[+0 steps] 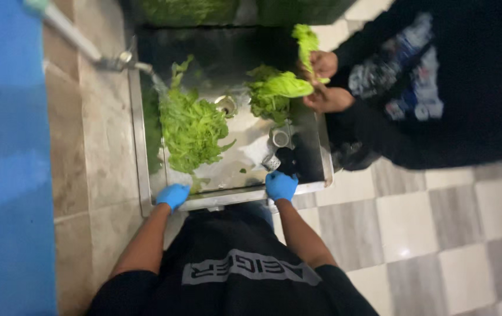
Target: The person washes lettuce heads at a stainless steel sink, holding each head under running water from a faucet and rubbing the leaves with both hands. They place rinsed lettuce into green plastic baskets beside the sink and continue with the next head.
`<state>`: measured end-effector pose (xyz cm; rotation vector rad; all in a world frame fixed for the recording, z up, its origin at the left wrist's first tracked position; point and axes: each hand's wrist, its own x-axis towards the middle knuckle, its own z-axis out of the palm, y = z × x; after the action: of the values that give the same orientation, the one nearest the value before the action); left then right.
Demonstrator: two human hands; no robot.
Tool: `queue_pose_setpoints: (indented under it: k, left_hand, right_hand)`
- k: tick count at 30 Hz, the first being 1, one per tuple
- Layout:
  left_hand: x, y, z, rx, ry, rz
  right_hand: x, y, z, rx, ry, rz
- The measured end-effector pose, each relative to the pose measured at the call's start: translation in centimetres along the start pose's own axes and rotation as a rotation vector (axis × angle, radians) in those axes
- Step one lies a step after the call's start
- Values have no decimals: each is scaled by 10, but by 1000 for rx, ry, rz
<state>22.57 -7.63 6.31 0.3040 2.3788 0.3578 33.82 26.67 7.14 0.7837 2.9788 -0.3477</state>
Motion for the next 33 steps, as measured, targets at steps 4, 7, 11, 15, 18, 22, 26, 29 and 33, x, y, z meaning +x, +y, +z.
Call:
queue_pose_setpoints:
  k: [4, 7, 11, 15, 18, 22, 26, 29, 33]
  left_hand:
    - [-15, 1, 6, -140, 136, -179]
    - [-10, 4, 8, -141, 132, -292]
    - [7, 2, 14, -122, 177, -360]
    - [9, -1, 33, -117, 206, -436]
    - [3, 6, 41, -12, 276, -427]
    - [8, 2, 53, -150, 317, -390]
    - [11, 1, 43, -61, 296, -443]
    - [13, 4, 34, -56, 337, -356]
    - [11, 7, 31, -1, 296, -287]
  right_hand:
    - [10, -6, -14, -75, -117, -57]
    - [32, -11, -21, -66, -157, -207]
    - [60, -9, -14, -70, -392, -325]
    - [65, 2, 3, 103, -480, -320]
    - [52, 3, 7, 183, -602, -476]
    - [73, -45, -29, 241, -462, -900]
    - [84, -127, -120, 603, -214, -1135]
    - [118, -169, -212, 602, 20, -1121]
    - [235, -190, -310, 699, 87, -545]
